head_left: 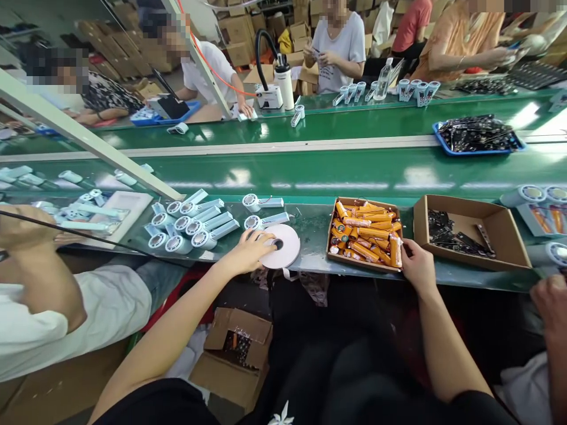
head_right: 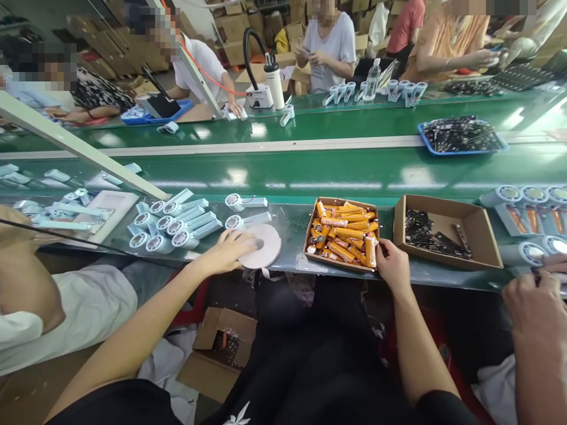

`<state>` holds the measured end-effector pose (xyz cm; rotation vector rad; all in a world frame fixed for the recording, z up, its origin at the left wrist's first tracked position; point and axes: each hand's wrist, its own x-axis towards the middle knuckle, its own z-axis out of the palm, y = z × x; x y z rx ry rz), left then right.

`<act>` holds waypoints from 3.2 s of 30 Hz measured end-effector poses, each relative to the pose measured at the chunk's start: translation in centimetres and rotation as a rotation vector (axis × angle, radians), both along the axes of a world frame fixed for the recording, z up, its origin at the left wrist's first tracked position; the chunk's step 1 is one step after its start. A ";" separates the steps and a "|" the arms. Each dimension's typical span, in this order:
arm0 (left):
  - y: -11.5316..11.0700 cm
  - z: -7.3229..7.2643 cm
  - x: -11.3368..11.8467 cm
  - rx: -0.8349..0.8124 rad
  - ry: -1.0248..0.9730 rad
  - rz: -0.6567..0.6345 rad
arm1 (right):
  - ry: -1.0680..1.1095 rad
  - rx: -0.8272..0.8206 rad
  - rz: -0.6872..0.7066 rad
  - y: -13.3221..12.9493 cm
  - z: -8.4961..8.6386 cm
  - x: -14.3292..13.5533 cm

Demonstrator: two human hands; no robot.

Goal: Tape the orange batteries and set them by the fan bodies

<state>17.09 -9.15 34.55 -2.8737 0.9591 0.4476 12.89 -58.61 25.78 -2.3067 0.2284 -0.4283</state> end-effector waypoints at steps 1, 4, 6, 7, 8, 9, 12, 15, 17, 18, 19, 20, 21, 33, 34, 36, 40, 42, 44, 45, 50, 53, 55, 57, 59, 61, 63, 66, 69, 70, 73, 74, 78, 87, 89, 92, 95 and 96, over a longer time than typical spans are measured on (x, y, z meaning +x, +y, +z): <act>-0.4 0.5 0.1 -0.031 0.049 -0.024 | -0.006 0.003 0.004 -0.1 -0.2 0.1; -1.6 2.1 -0.4 -0.175 0.171 -0.087 | -0.110 0.053 -0.049 -0.4 -0.7 -0.3; -2.8 2.7 -1.8 -0.285 0.165 -0.102 | -0.299 0.124 -0.168 0.1 -0.6 -1.6; -3.6 2.8 -2.7 -0.344 0.133 -0.108 | -0.391 0.168 -0.201 0.9 -0.4 -2.7; -4.5 2.8 -3.7 -0.410 0.083 -0.116 | -0.443 0.220 -0.180 1.9 0.0 -4.0; -5.4 2.6 -4.6 -0.482 0.018 -0.127 | -0.438 0.286 -0.096 3.4 0.5 -5.5; -8.1 1.6 -6.8 -0.686 -0.209 -0.182 | -0.058 0.557 0.426 9.3 2.7 -9.5; -9.2 0.5 -7.1 -0.748 -0.408 -0.202 | 0.367 0.652 0.846 14.2 4.1 -11.4; -8.7 -0.2 -6.3 -0.731 -0.554 -0.132 | 0.454 0.473 1.007 15.1 4.6 -11.2; -8.2 -0.5 -5.8 -0.729 -0.623 -0.070 | 0.446 0.338 1.058 14.8 4.9 -10.7; -7.7 -0.7 -5.3 -0.735 -0.679 -0.002 | 0.411 0.208 1.081 14.2 5.3 -9.9; -7.2 -0.9 -4.8 -0.744 -0.719 0.056 | 0.350 0.105 1.064 13.3 5.9 -8.7; -6.9 -1.1 -4.4 -0.753 -0.745 0.099 | 0.267 0.032 1.000 12.3 6.6 -7.2; -10.4 -1.4 -4.7 -0.673 -0.701 0.056 | 0.029 0.091 0.583 8.5 12.0 8.4; -10.2 -1.3 -4.9 -0.661 -0.701 0.052 | 0.017 0.324 0.588 8.4 12.1 8.1; -9.9 -1.1 -5.5 -0.636 -0.698 0.042 | 0.021 0.700 0.618 8.3 12.4 7.0; -9.6 -0.1 -6.8 -0.602 -0.665 0.024 | 0.034 0.994 0.716 9.1 13.0 4.4; -9.6 0.5 -7.5 -0.586 -0.640 0.005 | 0.017 1.007 0.703 9.6 13.2 3.0; -9.6 1.1 -8.1 -0.553 -0.626 -0.027 | 0.029 0.941 0.668 9.8 13.3 1.8; -9.6 1.3 -8.4 -0.527 -0.623 -0.046 | 0.047 0.873 0.657 9.8 13.4 1.3; -9.4 1.5 -9.1 -0.430 -0.611 -0.112 | 0.036 0.335 0.704 9.5 14.3 0.2; -9.1 1.4 -9.1 -0.433 -0.596 -0.114 | 0.041 0.182 0.761 9.3 15.0 0.5; -8.9 1.8 -9.0 -0.420 -0.592 -0.130 | 0.102 0.176 0.775 8.9 15.1 1.1; -8.9 2.6 -8.8 -0.394 -0.585 -0.167 | 0.175 0.262 0.775 8.6 14.7 1.6; -9.1 3.6 -8.5 -0.372 -0.582 -0.185 | 0.236 0.463 0.756 8.9 13.8 1.9; -9.8 4.2 -8.4 -0.369 -0.603 -0.154 | 0.212 0.746 0.641 10.5 12.3 1.4; -11.1 3.9 -8.8 -0.407 -0.648 -0.088 | 0.055 1.019 0.404 12.8 10.6 0.2; -13.5 1.6 -10.7 -0.510 -0.671 0.024 | -0.188 1.217 0.064 14.9 8.6 -1.3; -15.7 -1.3 -13.6 -0.556 -0.519 0.011 | -0.280 1.117 0.001 11.7 9.3 -0.2; -16.3 -1.9 -14.3 -0.560 -0.435 -0.037 | -0.346 1.042 -0.007 9.6 10.1 0.8; -17.6 -1.8 -12.9 -0.543 -0.224 -0.142 | -0.731 0.858 -0.121 3.1 13.3 4.3; -17.6 -1.1 -11.2 -0.531 -0.178 -0.145 | -0.720 0.827 -0.086 1.8 14.1 5.0; -14.7 1.7 -1.6 -0.608 -0.060 -0.148 | -0.622 0.828 0.073 1.5 14.0 3.2; -1.6 -0.4 4.6 -0.010 -0.246 0.462 | -0.433 0.820 -0.184 -2.1 6.5 -6.5; -3.0 0.2 6.1 -0.045 -0.224 0.336 | -0.451 0.817 -0.111 -2.7 7.9 -4.8; -8.4 1.3 11.6 -0.161 -0.252 0.097 | -0.499 0.771 0.051 -2.0 11.6 1.1; -14.9 1.4 19.3 -0.221 -0.207 -0.021 | -0.385 0.655 0.181 0.0 14.5 9.0; -16.7 1.1 21.6 -0.228 -0.185 -0.032 | -0.315 0.608 0.214 0.6 15.0 11.5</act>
